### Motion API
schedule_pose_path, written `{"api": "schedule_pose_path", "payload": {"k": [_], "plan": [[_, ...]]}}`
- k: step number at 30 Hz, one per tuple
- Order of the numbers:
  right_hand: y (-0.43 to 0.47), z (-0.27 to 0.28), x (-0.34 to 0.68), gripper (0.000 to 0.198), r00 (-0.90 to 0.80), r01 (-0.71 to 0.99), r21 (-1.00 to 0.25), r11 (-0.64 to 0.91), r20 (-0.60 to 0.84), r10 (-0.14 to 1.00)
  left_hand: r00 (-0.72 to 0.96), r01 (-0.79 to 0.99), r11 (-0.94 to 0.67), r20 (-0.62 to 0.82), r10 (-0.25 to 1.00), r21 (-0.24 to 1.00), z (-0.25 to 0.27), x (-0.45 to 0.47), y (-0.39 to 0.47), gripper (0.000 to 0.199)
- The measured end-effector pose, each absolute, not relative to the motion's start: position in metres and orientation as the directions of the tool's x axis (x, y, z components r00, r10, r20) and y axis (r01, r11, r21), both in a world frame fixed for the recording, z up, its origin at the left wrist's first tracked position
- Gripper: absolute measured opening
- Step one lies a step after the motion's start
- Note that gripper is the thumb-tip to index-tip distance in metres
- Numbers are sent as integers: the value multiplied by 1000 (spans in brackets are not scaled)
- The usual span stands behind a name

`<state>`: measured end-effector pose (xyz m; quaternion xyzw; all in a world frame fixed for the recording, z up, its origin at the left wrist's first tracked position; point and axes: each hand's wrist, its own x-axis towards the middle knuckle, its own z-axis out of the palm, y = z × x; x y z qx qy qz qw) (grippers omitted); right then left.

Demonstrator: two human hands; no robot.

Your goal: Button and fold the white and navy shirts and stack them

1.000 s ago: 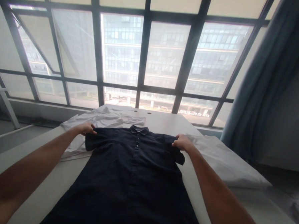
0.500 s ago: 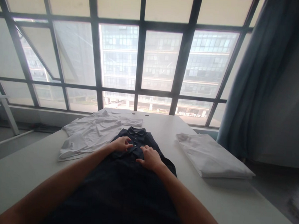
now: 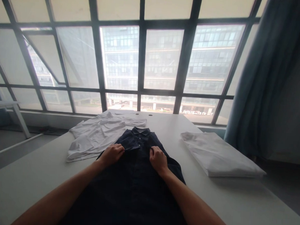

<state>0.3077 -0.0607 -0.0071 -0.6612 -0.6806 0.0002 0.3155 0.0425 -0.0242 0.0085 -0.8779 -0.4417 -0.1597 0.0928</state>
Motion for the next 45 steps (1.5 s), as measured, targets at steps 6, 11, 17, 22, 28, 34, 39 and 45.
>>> {"api": "schedule_pose_path", "payload": {"k": [6, 11, 17, 22, 28, 34, 39, 45], "plan": [[-63, -12, 307, 32, -153, 914, -283, 289, 419, 895, 642, 715, -699, 410, 648, -15, 9, 36, -29, 21], [-67, -11, 304, 42, -279, 903, -215, 373, 369, 887, 493, 794, -603, 501, 711, 73, -4, 20, -15, 25], [-64, -16, 309, 53, -342, 878, -241, 414, 291, 893, 207, 907, -325, 388, 898, 268, -16, -9, 12, 29], [-63, -17, 310, 52, -371, 873, -227, 432, 264, 890, 160, 879, -282, 320, 934, 384, -14, -23, 22, 26], [-64, -14, 309, 49, -377, 876, -220, 429, 241, 894, 35, 930, -92, 164, 986, 356, -1, -35, 25, 30], [-63, -13, 307, 51, -380, 875, -254, 411, 164, 910, 348, 883, -428, 340, 873, 195, 7, 5, 41, 38], [-64, -5, 309, 53, -393, 869, -281, 406, 107, 913, 525, 827, -550, 189, 830, 117, 3, 48, 78, 52], [-34, 14, 321, 56, -366, 875, -296, 383, 113, 924, 426, 897, -425, 19, 904, 120, -9, 65, 136, 61]]}}
